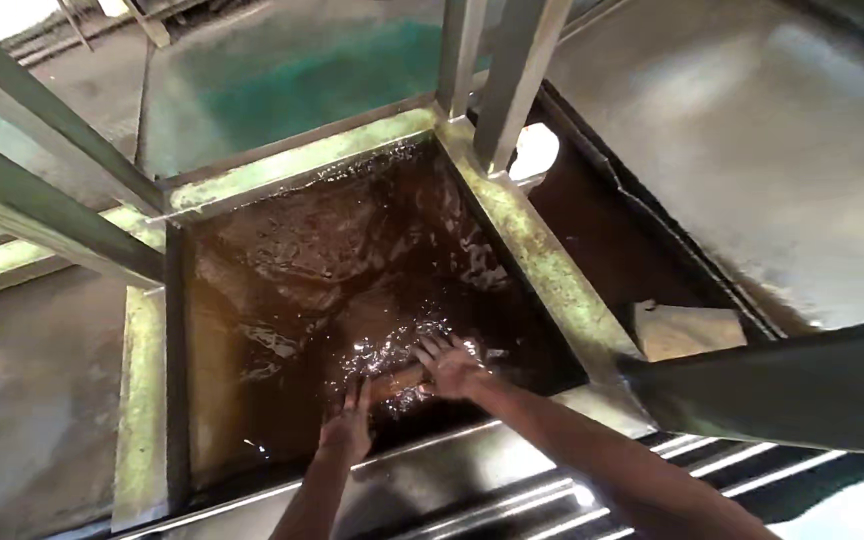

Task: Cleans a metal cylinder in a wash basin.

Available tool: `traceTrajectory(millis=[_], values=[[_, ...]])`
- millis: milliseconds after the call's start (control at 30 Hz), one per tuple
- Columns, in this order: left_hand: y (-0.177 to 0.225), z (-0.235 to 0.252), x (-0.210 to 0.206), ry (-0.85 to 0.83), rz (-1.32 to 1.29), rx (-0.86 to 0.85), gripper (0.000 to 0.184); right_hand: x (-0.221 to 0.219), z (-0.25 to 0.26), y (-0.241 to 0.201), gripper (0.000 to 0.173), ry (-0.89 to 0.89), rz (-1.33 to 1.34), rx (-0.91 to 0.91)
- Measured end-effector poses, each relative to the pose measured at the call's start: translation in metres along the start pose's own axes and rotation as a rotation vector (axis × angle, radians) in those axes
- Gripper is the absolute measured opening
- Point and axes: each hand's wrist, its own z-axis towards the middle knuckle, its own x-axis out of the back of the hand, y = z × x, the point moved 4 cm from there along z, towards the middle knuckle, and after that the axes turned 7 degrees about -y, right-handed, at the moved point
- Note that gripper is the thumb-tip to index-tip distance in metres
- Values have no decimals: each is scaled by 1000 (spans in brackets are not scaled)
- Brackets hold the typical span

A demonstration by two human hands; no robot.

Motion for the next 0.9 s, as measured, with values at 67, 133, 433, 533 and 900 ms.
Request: traceTrajectory(millis=[67,133,433,533,900], values=[[-2,-23,-1,-96,-22,-68,82,-19,-25,-9,89,-42,-13,-33],[2,-33,-5,-135,-41,-114,74,-29,-34,-27,80,-122,-2,-44],[11,-70,3,-20,-268,-129,67,-4,36,-31,58,224,-16,195],[21,-125,18,-77,-220,-107,69,-3,31,-39,72,157,19,140],[-26,-163,39,117,-530,-209,56,-41,1,-36,69,107,-161,377]])
